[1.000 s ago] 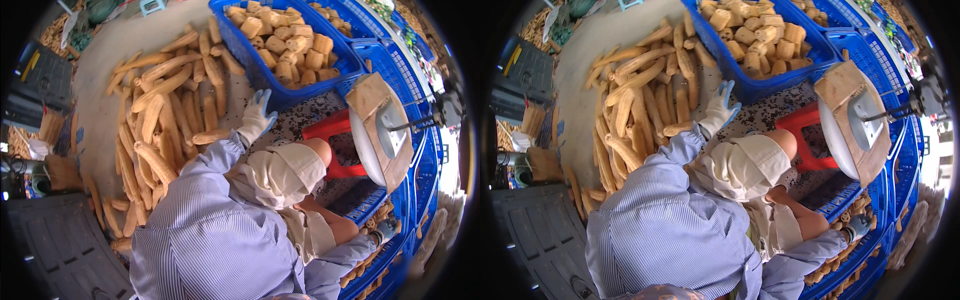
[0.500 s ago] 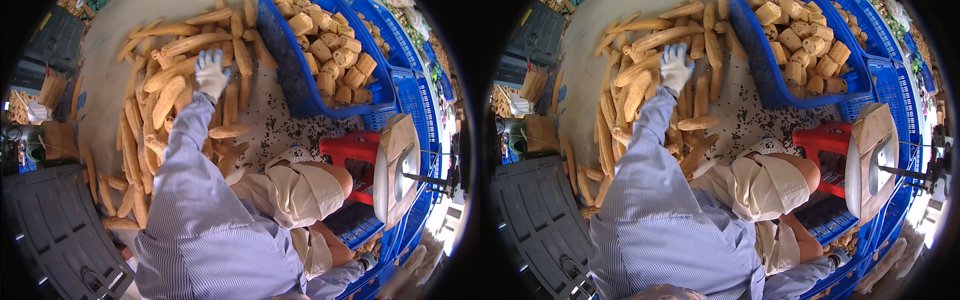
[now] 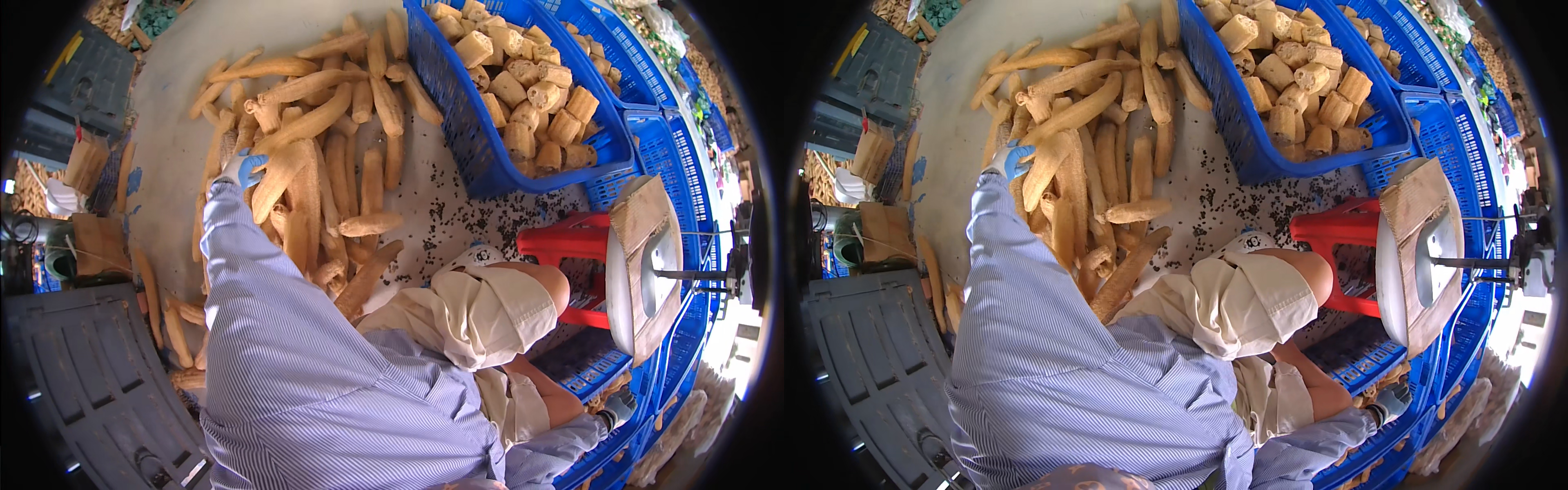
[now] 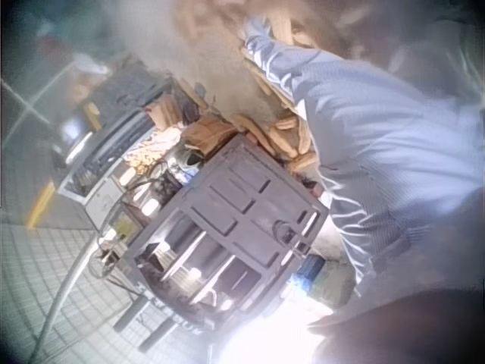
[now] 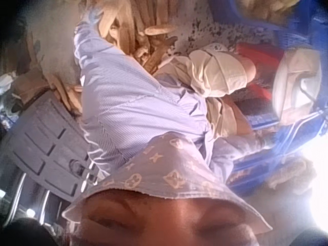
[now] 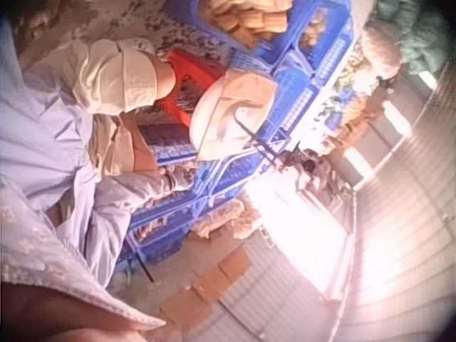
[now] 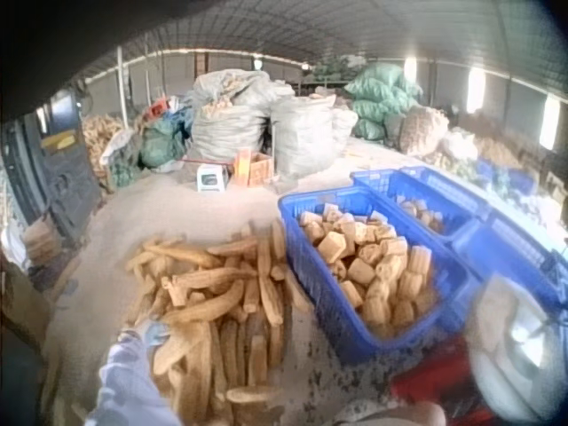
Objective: The person processes loofahs by cutting them into smaller pieces using a vertical band saw. The person picks up a loofah from a pile on the floor, positions it against the saw blade on a wooden block to cut it, and then places the cut pieces into blue plastic bins.
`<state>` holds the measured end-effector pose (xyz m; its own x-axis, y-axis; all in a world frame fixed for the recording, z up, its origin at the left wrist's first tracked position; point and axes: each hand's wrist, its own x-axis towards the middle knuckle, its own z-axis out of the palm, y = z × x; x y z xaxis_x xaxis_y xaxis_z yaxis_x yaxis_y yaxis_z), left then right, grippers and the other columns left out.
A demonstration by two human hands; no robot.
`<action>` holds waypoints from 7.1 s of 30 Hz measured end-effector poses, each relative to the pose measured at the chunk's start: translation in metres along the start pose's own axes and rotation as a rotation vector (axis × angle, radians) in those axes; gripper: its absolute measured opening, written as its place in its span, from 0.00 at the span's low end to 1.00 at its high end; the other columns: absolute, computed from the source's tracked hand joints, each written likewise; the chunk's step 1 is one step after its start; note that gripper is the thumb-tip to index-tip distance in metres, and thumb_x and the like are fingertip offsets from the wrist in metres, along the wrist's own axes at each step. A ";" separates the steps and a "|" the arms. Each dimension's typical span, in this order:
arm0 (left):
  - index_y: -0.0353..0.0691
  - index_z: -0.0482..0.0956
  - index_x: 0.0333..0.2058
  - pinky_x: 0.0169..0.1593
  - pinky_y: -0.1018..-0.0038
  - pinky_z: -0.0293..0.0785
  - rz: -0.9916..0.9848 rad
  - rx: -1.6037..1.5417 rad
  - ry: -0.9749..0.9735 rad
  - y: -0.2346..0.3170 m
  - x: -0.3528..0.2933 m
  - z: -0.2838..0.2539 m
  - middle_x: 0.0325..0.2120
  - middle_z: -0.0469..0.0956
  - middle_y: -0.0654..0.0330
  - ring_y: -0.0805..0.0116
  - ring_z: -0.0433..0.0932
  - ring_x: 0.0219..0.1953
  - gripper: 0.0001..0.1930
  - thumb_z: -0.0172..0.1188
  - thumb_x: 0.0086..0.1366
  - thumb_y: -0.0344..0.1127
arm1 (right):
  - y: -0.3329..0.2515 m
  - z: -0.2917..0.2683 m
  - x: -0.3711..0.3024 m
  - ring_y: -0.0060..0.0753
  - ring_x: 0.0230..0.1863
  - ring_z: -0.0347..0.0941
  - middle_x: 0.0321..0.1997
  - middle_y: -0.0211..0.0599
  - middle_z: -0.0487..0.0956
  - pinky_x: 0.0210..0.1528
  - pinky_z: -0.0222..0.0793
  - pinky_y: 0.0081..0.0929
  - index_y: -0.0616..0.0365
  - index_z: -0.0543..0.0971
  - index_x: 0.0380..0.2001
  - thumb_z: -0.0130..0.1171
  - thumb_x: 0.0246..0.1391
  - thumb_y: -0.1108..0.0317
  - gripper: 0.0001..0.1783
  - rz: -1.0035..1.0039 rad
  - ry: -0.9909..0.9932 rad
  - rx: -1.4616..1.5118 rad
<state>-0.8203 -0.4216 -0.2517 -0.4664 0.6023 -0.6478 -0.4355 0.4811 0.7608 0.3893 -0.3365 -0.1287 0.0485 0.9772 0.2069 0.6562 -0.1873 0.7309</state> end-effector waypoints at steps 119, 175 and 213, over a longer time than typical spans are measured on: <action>0.41 0.70 0.59 0.60 0.76 0.69 0.698 0.277 -1.636 -0.022 -0.370 0.758 0.55 0.74 0.63 0.72 0.71 0.58 0.29 0.67 0.60 0.24 | 0.005 -0.270 0.048 0.39 0.70 0.61 0.62 0.33 0.73 0.76 0.41 0.54 0.30 0.60 0.70 0.74 0.39 0.39 0.55 0.107 -0.179 0.654; 0.46 0.66 0.64 0.56 0.79 0.72 1.061 0.355 -1.221 0.025 -0.230 0.813 0.61 0.68 0.63 0.76 0.70 0.56 0.29 0.63 0.65 0.25 | -0.083 -0.212 0.165 0.46 0.55 0.71 0.54 0.35 0.75 0.58 0.64 0.49 0.40 0.72 0.62 0.76 0.36 0.54 0.45 0.160 0.490 0.694; 0.50 0.72 0.59 0.50 0.68 0.78 0.743 0.543 -0.986 0.054 -0.243 0.875 0.53 0.75 0.61 0.69 0.75 0.53 0.22 0.60 0.69 0.45 | -0.015 -0.232 0.255 0.38 0.50 0.80 0.45 0.38 0.85 0.57 0.74 0.31 0.49 0.85 0.48 0.74 0.40 0.39 0.35 0.108 -0.286 0.935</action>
<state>-0.0567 0.0153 -0.0200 0.3865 0.9213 0.0436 0.1404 -0.1055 0.9844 0.2169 -0.1078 0.0643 0.2429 0.9700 -0.0128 0.9630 -0.2427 -0.1174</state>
